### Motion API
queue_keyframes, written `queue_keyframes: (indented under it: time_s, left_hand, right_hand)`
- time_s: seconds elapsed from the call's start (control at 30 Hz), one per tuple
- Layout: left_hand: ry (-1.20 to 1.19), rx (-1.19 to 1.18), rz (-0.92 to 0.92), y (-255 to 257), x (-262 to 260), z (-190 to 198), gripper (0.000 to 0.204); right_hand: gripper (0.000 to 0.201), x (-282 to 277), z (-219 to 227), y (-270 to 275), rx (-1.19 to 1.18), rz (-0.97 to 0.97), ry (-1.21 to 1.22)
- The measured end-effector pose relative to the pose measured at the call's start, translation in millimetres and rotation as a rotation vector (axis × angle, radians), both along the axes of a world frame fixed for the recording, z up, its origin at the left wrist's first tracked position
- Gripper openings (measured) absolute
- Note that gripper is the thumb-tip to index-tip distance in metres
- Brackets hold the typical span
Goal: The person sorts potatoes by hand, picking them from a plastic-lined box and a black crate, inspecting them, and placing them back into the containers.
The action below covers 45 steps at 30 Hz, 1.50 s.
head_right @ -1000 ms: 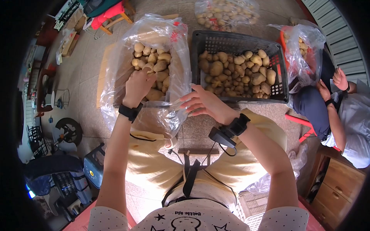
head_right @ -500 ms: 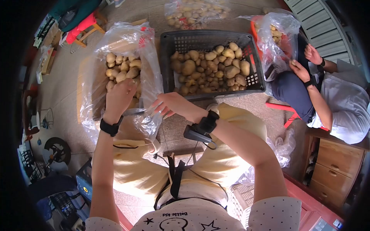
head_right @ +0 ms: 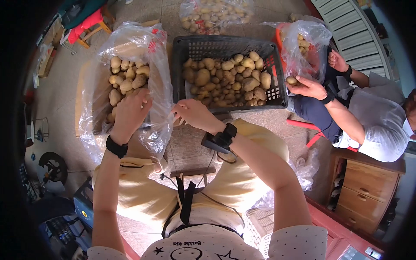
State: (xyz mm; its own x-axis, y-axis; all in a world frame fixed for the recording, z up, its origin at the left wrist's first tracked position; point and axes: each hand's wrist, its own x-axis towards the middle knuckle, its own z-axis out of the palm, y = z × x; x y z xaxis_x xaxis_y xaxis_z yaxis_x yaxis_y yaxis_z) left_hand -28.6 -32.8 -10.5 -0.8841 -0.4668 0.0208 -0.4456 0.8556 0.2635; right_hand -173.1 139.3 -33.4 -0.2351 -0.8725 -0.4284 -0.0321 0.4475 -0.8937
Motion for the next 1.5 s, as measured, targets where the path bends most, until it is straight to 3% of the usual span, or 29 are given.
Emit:
queue_keyframes:
  time_s: [0.27, 0.77, 0.97, 1.0, 1.07, 1.1, 1.17, 1.2, 1.23, 1.27, 1.3, 1.5]
  left_hand:
    - [0.02, 0.039, -0.028, 4.8, -3.6, 5.3, 0.022]
    - [0.006, 0.014, -0.084, 6.8, -2.7, 0.8, 0.024]
    - [0.0, 0.017, -0.076, 6.9, -2.6, -0.4, 0.024]
    - [0.002, 0.019, -0.07, 7.0, -2.6, -1.0, 0.024]
    - [0.1, -0.057, -0.1, 7.2, -2.8, -2.6, 0.018]
    - [0.101, -0.054, -0.096, 6.9, -2.9, -2.9, 0.018]
    - [-0.024, 0.032, -0.059, 4.9, -3.6, -2.6, 0.022]
    - [-0.022, 0.032, -0.053, 4.2, -3.8, -2.6, 0.022]
    - [-0.021, 0.041, -0.05, 4.2, -3.3, -2.4, 0.023]
    - [-0.02, 0.05, -0.046, 4.0, -2.7, -2.0, 0.023]
    - [-0.015, 0.048, -0.036, 3.1, -2.5, -2.2, 0.023]
    - [-0.032, 0.012, -0.034, 1.5, -6.9, -6.0, 0.024]
  right_hand:
    - [0.037, -7.2, -23.9, 1.2, 0.006, 0.027, 0.196]
    - [0.033, -12.5, -8.4, 0.8, 0.023, 0.088, 0.41]
    - [0.026, -83.5, -7.4, 5.8, 0.125, -0.064, 0.653]
    - [0.028, -110.5, -40.7, 13.6, 0.052, -0.133, 0.519]
    - [0.029, -150.6, -63.0, 30.3, 0.126, -0.171, 0.583]
    - [0.028, -159.9, -60.6, 36.1, 0.258, -0.218, 0.712]
    - [0.029, -200.6, -103.8, 75.6, 0.137, -0.137, 1.053]
    - [0.031, -226.0, -126.8, 93.0, 0.191, -0.182, 0.972]
    - [0.039, -256.3, -158.9, 114.5, 0.501, -0.205, 1.061]
    - [0.049, -255.7, -142.9, 123.9, 0.551, -0.281, 0.957]
    - [0.049, -245.7, -129.3, 129.3, 0.623, -0.389, 1.021]
    - [0.063, -276.0, -125.3, 153.1, 0.596, -0.313, 1.107]
